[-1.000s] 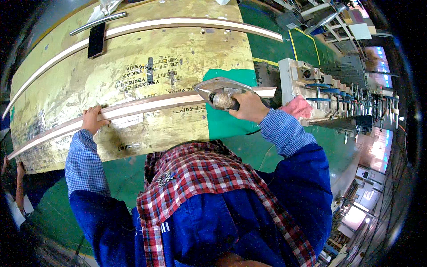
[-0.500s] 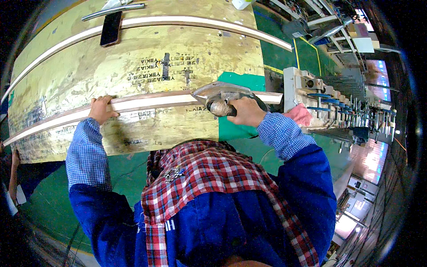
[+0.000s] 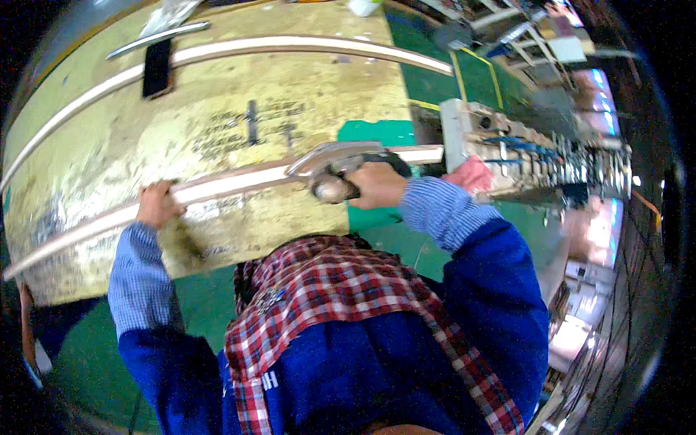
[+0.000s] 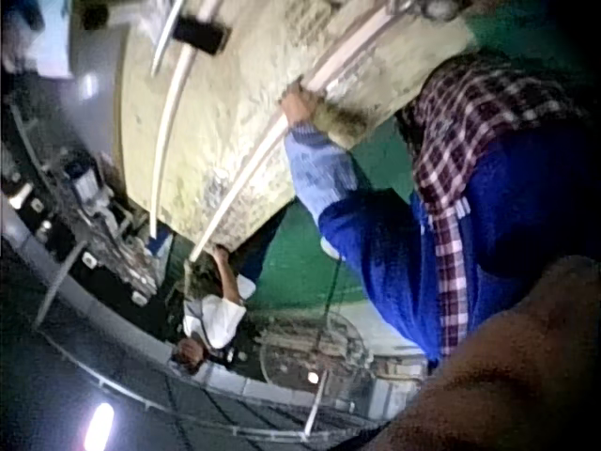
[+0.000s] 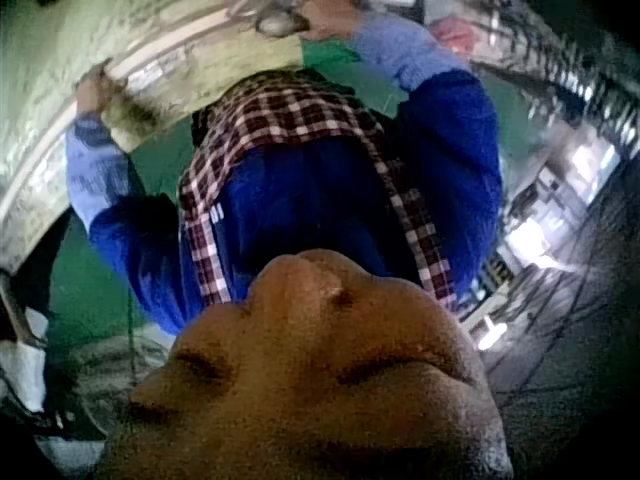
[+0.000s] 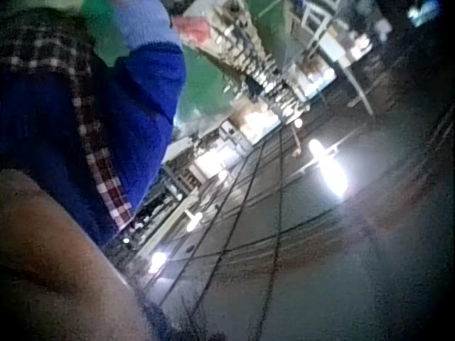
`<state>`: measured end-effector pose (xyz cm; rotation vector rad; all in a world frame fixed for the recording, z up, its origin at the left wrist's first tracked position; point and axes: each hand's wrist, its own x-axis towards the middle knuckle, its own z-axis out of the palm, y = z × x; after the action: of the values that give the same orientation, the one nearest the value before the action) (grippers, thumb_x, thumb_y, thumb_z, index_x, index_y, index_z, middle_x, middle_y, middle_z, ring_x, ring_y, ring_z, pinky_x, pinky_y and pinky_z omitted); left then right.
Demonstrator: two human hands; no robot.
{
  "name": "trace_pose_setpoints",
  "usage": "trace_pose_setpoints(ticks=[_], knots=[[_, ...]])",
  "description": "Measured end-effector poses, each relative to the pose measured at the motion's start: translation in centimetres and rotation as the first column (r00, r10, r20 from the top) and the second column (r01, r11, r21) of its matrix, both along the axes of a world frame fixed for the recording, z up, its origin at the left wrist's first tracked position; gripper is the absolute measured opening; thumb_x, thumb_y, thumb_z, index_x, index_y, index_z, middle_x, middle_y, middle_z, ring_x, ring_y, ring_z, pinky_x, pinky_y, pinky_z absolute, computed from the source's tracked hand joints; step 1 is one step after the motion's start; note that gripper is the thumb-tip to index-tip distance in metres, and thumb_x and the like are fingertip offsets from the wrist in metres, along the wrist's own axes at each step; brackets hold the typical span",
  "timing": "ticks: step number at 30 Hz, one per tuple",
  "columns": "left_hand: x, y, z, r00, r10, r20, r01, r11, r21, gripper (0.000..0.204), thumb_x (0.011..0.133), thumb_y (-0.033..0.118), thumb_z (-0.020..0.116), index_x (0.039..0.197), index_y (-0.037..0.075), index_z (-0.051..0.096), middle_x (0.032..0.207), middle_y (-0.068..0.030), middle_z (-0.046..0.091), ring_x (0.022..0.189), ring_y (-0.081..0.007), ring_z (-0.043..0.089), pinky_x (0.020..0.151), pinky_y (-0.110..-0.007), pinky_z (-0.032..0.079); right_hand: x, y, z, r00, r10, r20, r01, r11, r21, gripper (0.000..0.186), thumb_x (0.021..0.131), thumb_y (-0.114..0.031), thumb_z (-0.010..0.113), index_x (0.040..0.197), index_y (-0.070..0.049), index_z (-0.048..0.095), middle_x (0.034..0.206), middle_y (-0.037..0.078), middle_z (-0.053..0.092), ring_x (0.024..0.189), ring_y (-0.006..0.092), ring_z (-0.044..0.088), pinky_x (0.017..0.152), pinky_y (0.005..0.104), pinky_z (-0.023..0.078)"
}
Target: The person applies a wood veneer strip to the edge of a curved wooden component using a hand iron to heat the adhesive, while another person assists by holding the strip in place.
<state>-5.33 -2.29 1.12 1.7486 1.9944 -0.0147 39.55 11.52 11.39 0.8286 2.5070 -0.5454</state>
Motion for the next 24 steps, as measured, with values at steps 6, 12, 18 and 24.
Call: trace_pose_setpoints(ticks=[6, 12, 18, 24], knots=[[-0.2, -0.5, -0.3, 0.999, 0.043, -0.013, -0.044, 0.999, -0.028, 0.064, 0.053, 0.031, 0.082, 0.108, 0.009, 0.057, 0.094, -0.0097, 0.061, 0.094, -0.0265, 0.054, 0.089, -0.041, 0.032, -0.5, 0.0, 0.5, 0.999, 0.037, -0.01, -0.037, 0.998, -0.053, 0.036, 0.064, -0.034, 0.069, 0.086, -0.005, 0.063, 0.076, 0.019, 0.063, 0.074, 0.0344, 0.063, 0.067, 0.0444, 0.051], [-0.8, -1.6, -1.0, 0.998, -0.011, -0.059, 0.018, 0.994, 0.108, 0.061, 0.056, 0.032, 0.08, 0.105, 0.006, 0.055, 0.093, -0.0122, 0.059, 0.094, -0.0295, 0.052, 0.087, -0.042, 0.032, 1.1, -1.1, 1.3, 0.987, 0.158, -0.042, -0.16, 0.985, -0.062, 0.035, 0.064, -0.032, 0.068, 0.086, -0.005, 0.063, 0.074, 0.017, 0.063, 0.071, 0.0337, 0.064, 0.064, 0.0453, 0.051], [-0.2, -2.0, -0.7, 0.995, 0.038, -0.096, -0.024, 0.99, 0.138, 0.054, 0.056, 0.031, 0.08, 0.098, 0.007, 0.055, 0.088, -0.0091, 0.06, 0.092, -0.0293, 0.052, 0.085, -0.042, 0.032, 12.1, -1.7, 2.9, 0.962, -0.161, -0.221, 0.152, 0.987, -0.059, 0.041, 0.065, -0.04, 0.069, 0.088, -0.006, 0.062, 0.078, 0.018, 0.063, 0.073, 0.0347, 0.062, 0.065, 0.0455, 0.05], [0.0, -2.6, -1.0, 0.99, 0.049, -0.133, -0.03, 0.989, 0.144, 0.055, 0.058, 0.028, 0.08, 0.102, 0.008, 0.055, 0.091, -0.0086, 0.058, 0.094, -0.028, 0.051, 0.086, -0.042, 0.033, 19.5, 1.7, 2.8, 0.599, -0.533, -0.597, 0.652, 0.758, -0.023, 0.036, 0.068, -0.019, 0.069, 0.097, 0.001, 0.061, 0.082, 0.022, 0.064, 0.079, 0.0328, 0.064, 0.071, 0.0364, 0.05]])
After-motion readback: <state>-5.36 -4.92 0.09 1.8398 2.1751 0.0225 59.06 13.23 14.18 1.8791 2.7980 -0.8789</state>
